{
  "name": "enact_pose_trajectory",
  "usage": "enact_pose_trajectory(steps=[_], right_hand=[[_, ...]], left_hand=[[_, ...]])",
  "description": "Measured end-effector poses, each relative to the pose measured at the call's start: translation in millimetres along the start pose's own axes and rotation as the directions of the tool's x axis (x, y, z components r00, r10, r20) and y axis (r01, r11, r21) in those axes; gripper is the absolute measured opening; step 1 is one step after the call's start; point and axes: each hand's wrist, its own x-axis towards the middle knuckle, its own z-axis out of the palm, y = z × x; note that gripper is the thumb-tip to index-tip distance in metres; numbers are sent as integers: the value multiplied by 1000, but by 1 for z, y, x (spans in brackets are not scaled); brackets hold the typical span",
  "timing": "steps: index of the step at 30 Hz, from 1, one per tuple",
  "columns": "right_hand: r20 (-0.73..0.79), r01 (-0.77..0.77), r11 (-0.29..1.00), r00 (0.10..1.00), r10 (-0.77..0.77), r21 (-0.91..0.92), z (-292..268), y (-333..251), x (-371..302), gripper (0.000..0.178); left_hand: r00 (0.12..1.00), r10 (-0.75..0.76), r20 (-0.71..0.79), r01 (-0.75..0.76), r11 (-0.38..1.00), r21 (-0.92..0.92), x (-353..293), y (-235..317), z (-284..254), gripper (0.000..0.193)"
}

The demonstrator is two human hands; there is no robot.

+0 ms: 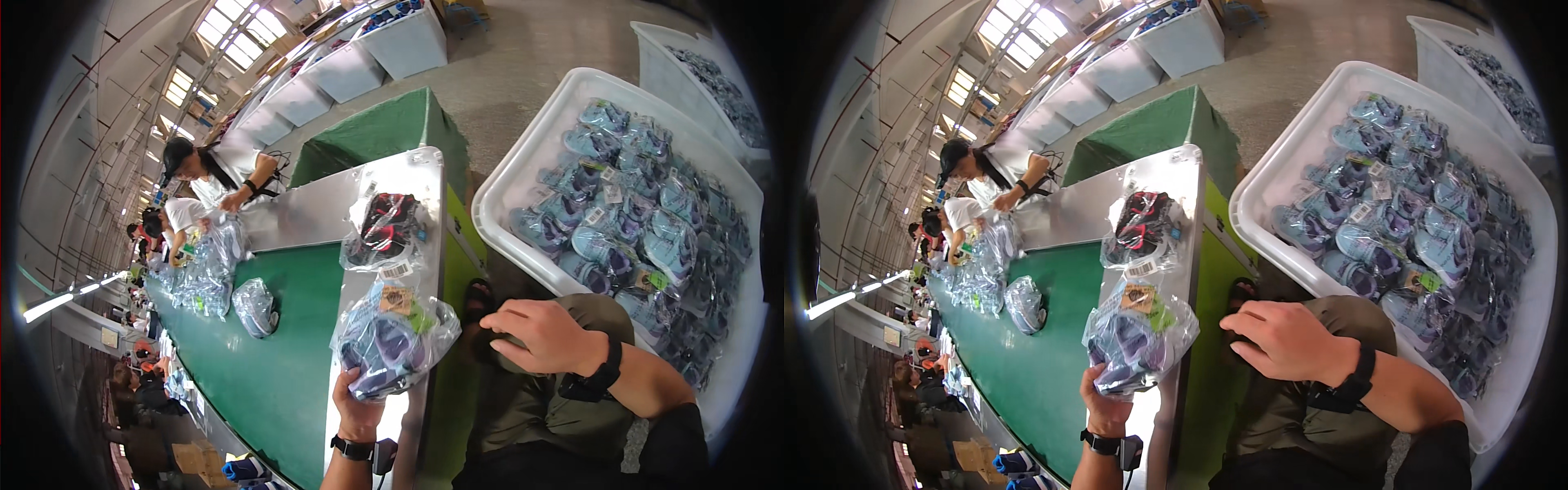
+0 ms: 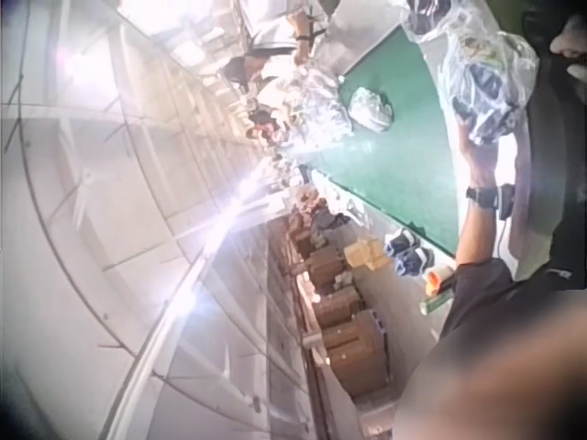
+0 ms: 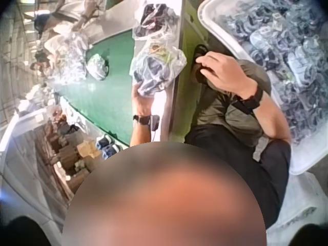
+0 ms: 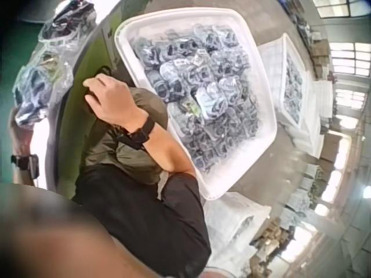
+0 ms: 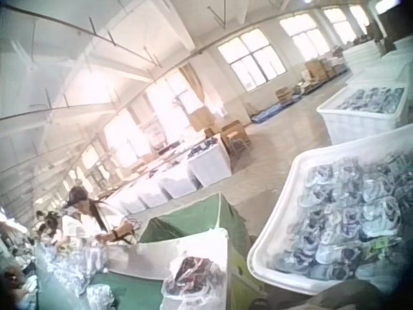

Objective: The person sorts packaged footwear from a large white bin onto a green conveyor belt. They pick up individual plastic-wrapped pairs of shoes and place them onto the moving belt, where other workers are also handling similar items.

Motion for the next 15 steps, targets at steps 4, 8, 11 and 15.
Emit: enact_pose_trajectory(steps=[4, 8, 11, 15], right_hand=[[-124, -11, 1000, 992, 14, 22, -3, -3, 1, 30], [-300, 68, 998, 952, -67, -6, -8, -8, 4, 32], [-309, 207, 975, 924, -224, -87, -8, -17, 1, 44], [-153, 304, 923, 926, -344, -238, -4, -42, -10, 58]], left_hand=[[990, -91, 109, 88, 996, 31, -1, -19, 40, 49], [985, -134, 113, 130, 991, 39, -3, -41, 81, 49], [987, -140, 74, 131, 985, 114, -3, -58, 97, 52], [992, -82, 99, 58, 972, 226, -8, -84, 116, 54]])
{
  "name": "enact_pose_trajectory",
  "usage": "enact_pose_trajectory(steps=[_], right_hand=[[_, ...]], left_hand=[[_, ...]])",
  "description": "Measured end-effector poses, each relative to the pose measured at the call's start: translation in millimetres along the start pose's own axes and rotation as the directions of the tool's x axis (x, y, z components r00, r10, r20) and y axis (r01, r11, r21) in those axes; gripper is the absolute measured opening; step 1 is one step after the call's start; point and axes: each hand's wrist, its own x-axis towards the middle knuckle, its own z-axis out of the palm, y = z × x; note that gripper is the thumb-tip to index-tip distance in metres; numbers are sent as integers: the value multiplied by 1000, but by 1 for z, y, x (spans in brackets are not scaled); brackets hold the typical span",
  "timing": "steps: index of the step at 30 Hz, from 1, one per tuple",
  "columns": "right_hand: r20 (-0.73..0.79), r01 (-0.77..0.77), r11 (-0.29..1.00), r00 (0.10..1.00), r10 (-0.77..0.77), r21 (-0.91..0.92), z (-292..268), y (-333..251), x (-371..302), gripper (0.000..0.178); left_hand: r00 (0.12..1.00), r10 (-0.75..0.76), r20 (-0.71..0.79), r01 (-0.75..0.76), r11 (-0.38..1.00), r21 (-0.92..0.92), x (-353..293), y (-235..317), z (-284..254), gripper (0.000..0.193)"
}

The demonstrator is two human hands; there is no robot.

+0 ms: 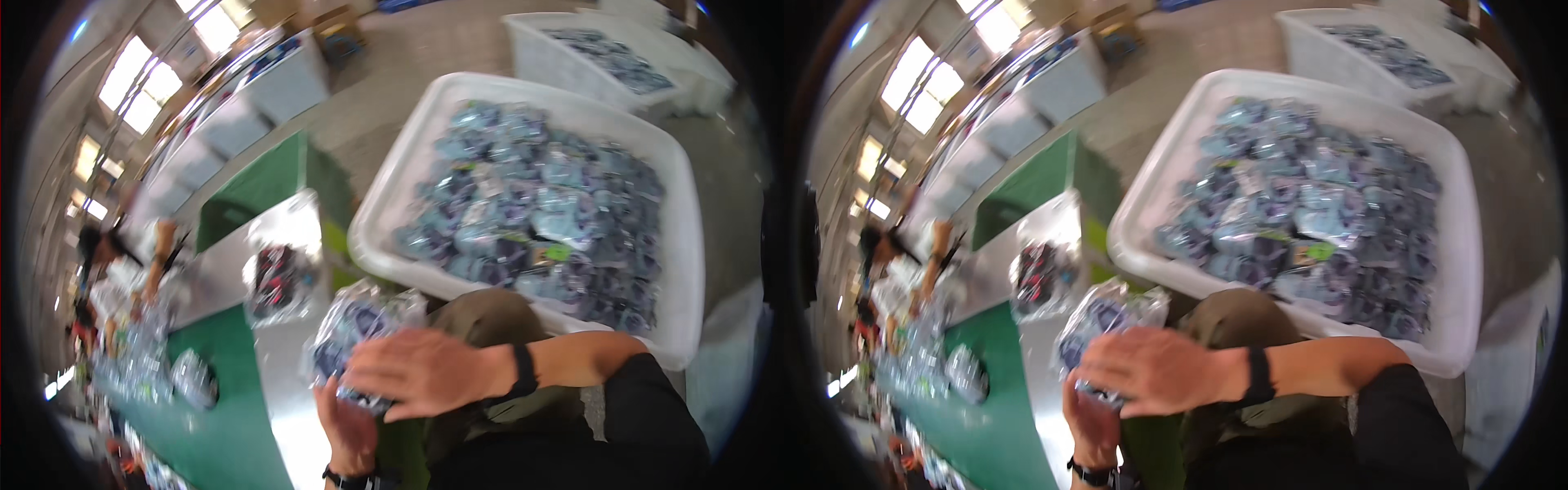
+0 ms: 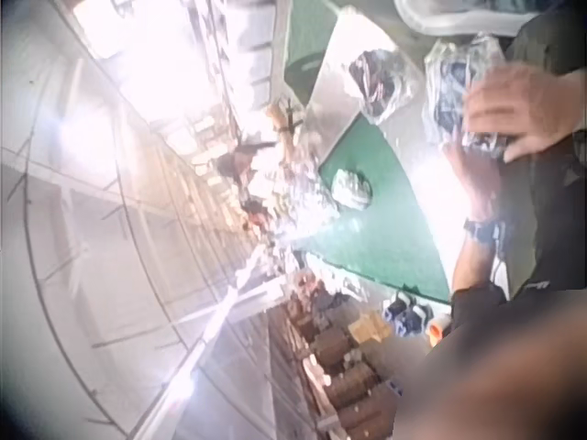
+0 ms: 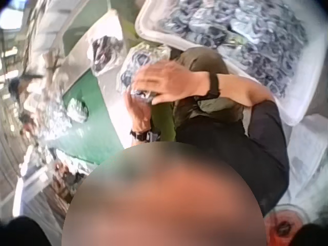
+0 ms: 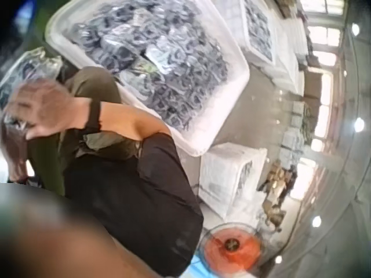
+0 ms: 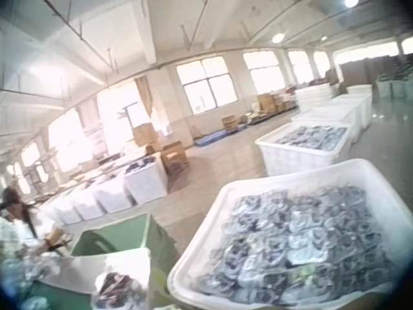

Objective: The person sorts packaged footwear from a large white bin onto a green conveyor belt. They pick up individual plastic-wrapped pairs of shoes and place them onto the moving belt, where other workers are also handling similar items.

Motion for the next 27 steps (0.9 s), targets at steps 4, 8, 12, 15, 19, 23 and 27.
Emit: enact_pose_trajectory(steps=[4, 8, 12, 15, 19, 23, 27], right_hand=[[-52, 85, 924, 992, -112, -374, -4, -10, 10, 45], [81, 79, 851, 996, -43, -519, -47, 16, 1, 22], [119, -169, 848, 958, 261, -503, -129, 62, -28, 32], [72, -310, 749, 900, 429, -585, -196, 90, -56, 51], [-148, -409, 581, 884, 443, -704, -275, 132, -94, 54], [-397, -566, 377, 807, 438, -733, -327, 198, -142, 62], [-513, -703, 149, 631, 582, -695, -336, 254, -210, 73]], left_hand=[[996, 29, 86, -25, 999, -48, -2, -12, 37, 45], [981, -67, 182, 91, 988, -123, -12, -4, 58, 65], [956, 35, 290, -135, 934, 332, -20, -2, 44, 62], [987, 24, 160, -91, 900, 427, -17, -1, 15, 54], [1000, 16, 4, -16, 898, 440, -21, 4, -30, 46], [994, 74, -78, -20, 843, 538, -30, 5, -59, 43], [991, 103, -90, -29, 802, 597, -40, 3, -69, 39]])
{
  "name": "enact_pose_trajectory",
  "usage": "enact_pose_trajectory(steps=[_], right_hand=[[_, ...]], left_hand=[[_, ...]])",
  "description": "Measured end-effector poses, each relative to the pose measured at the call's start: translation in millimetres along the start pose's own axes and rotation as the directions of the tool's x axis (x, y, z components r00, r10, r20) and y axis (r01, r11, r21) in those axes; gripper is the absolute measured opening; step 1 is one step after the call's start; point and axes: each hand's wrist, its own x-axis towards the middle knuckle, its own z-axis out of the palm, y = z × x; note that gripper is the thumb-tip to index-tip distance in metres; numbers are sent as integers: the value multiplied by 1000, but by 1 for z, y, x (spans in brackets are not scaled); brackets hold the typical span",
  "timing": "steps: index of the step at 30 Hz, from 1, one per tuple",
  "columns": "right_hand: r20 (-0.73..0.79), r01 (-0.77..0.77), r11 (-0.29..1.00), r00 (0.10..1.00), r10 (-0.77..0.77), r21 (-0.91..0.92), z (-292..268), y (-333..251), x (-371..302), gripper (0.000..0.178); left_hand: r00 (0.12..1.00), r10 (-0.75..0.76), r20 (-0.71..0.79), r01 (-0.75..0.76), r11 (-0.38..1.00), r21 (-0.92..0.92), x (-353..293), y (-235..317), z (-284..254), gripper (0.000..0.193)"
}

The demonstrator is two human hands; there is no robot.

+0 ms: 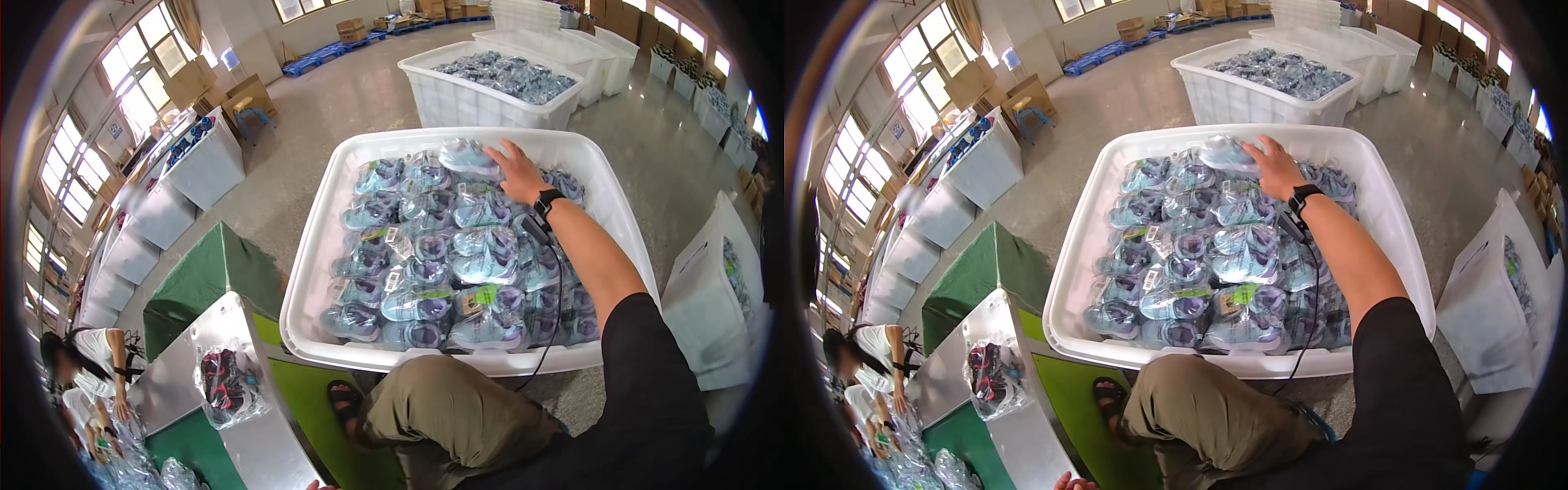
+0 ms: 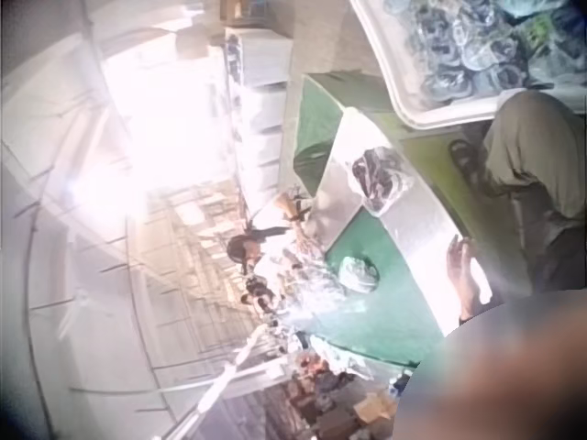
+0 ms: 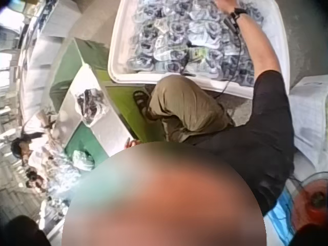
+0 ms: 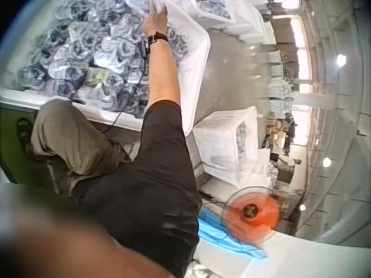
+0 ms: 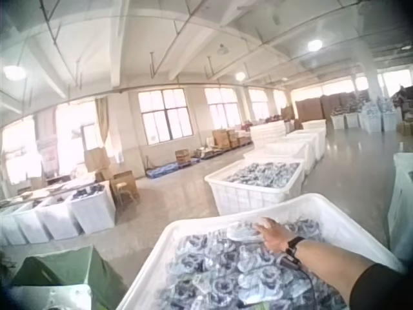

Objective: The person sorts packaged footwear from a large white bin onto a green conveyor belt. They pick up individual plastic-wrapped pairs of shoes and place them onto the moving belt, where other workers are also handling similar items.

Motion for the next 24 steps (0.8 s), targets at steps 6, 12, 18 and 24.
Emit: enact_pose_trajectory(steps=[6, 12, 18, 24], right_hand=[[174, -49, 971, 985, 8, 234, 47, 3, -51, 60], [284, -57, 851, 953, -110, 522, 5, -56, -52, 46], [411, -172, 561, 849, -333, 810, -77, -206, -46, 32], [285, -117, 262, 501, -817, 958, -141, -338, -103, 38]], left_hand=[[1000, -12, -7, 12, 1000, 3, -13, 5, -15, 31], [997, -47, -59, 47, 999, 2, -5, 11, -16, 30], [991, -105, 82, 102, 994, 35, 16, -3, -10, 42], [997, -20, 78, 24, 999, -41, 16, -9, -30, 36]])
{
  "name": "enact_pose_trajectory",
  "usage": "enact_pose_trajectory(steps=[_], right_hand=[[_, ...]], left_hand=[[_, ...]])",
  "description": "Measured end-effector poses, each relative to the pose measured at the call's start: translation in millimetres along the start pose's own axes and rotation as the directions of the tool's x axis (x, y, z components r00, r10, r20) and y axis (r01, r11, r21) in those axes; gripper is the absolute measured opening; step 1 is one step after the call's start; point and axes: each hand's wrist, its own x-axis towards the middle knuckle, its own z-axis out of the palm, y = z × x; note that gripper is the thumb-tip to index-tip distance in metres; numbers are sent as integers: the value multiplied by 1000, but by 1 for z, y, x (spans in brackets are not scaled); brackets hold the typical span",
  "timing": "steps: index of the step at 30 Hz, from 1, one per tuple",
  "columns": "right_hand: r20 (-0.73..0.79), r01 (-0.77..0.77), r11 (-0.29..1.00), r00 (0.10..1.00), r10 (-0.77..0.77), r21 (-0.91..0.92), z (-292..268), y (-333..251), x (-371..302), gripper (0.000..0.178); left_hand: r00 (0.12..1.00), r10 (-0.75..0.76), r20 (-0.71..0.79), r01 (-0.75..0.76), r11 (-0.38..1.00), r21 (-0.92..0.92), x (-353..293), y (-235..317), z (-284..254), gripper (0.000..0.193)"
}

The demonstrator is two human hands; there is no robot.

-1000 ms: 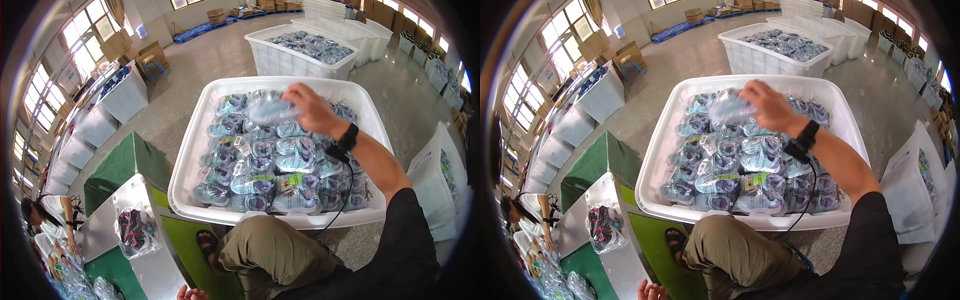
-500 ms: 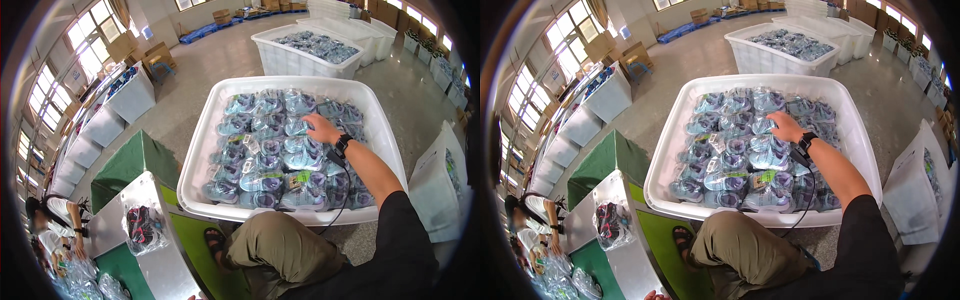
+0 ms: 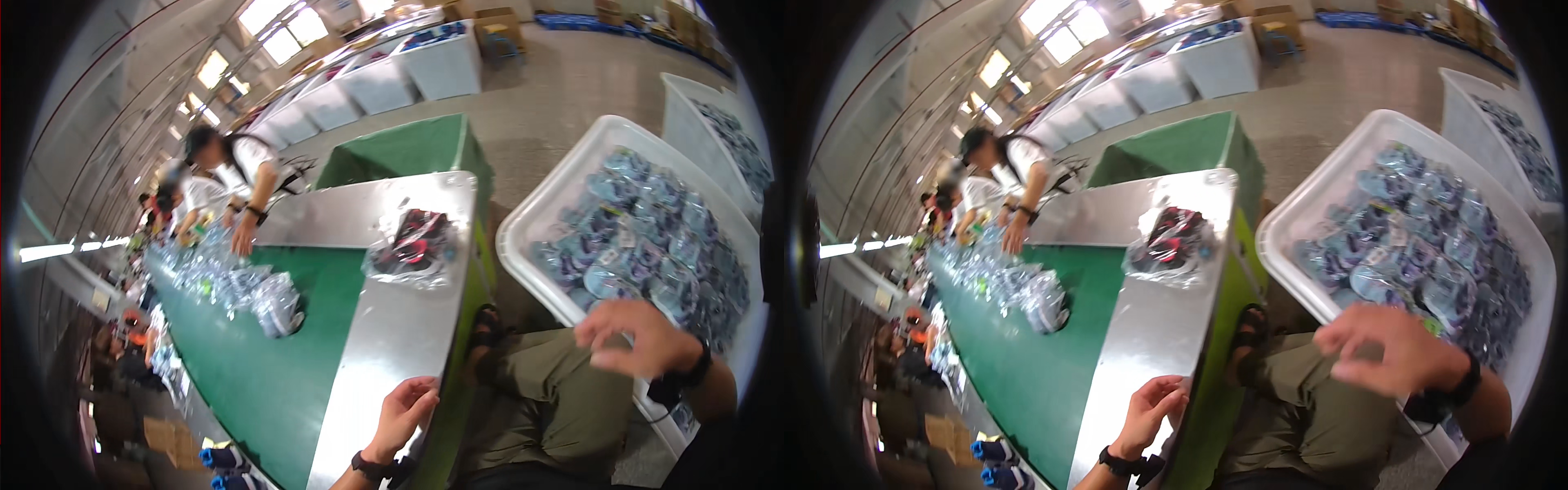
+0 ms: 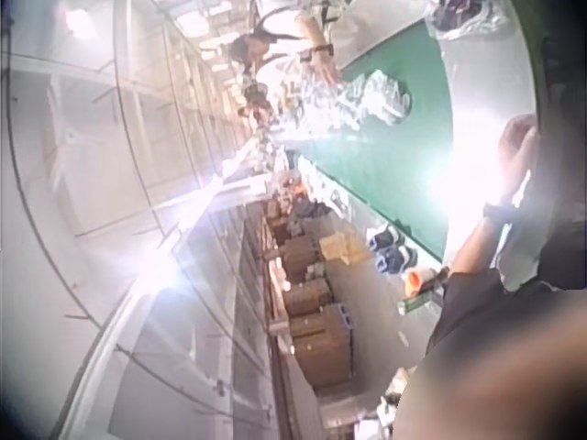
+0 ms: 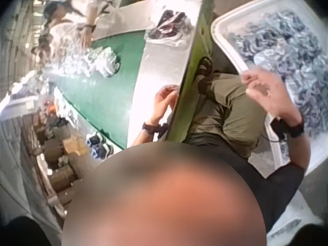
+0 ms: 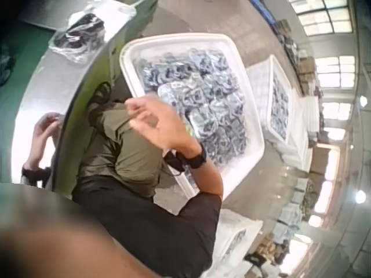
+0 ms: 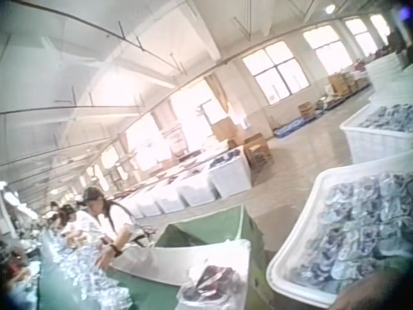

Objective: The person sorts packaged footwear from a large white bin onto a green conveyor belt. They pick up individual plastic-wrapped pairs of shoes and place them onto the moving belt, where other workers are also handling similar items.

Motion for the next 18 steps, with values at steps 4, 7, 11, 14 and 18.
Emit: enact_pose_trajectory(steps=[4, 7, 11, 14, 18], right_hand=[[227, 135, 984, 961, -160, 120, 58, -16, 28, 42], [293, 132, 969, 937, -190, 207, 81, -8, 45, 41], [223, -52, 936, 974, -30, 349, 103, 23, 59, 39], [172, -178, 898, 978, 117, 401, 108, 47, 64, 37], [40, -96, 988, 995, 92, 123, 108, 58, 66, 37]], left_hand=[[998, -18, -63, 15, 999, -52, -4, 3, -31, 37], [993, -2, -116, -2, 999, -35, -2, 6, -67, 38], [953, 67, -294, -46, 996, 76, 21, 13, -143, 40], [859, 98, -502, -20, 987, 158, 45, 19, -213, 44], [637, 249, -729, -47, 957, 286, 78, 22, -303, 53]])
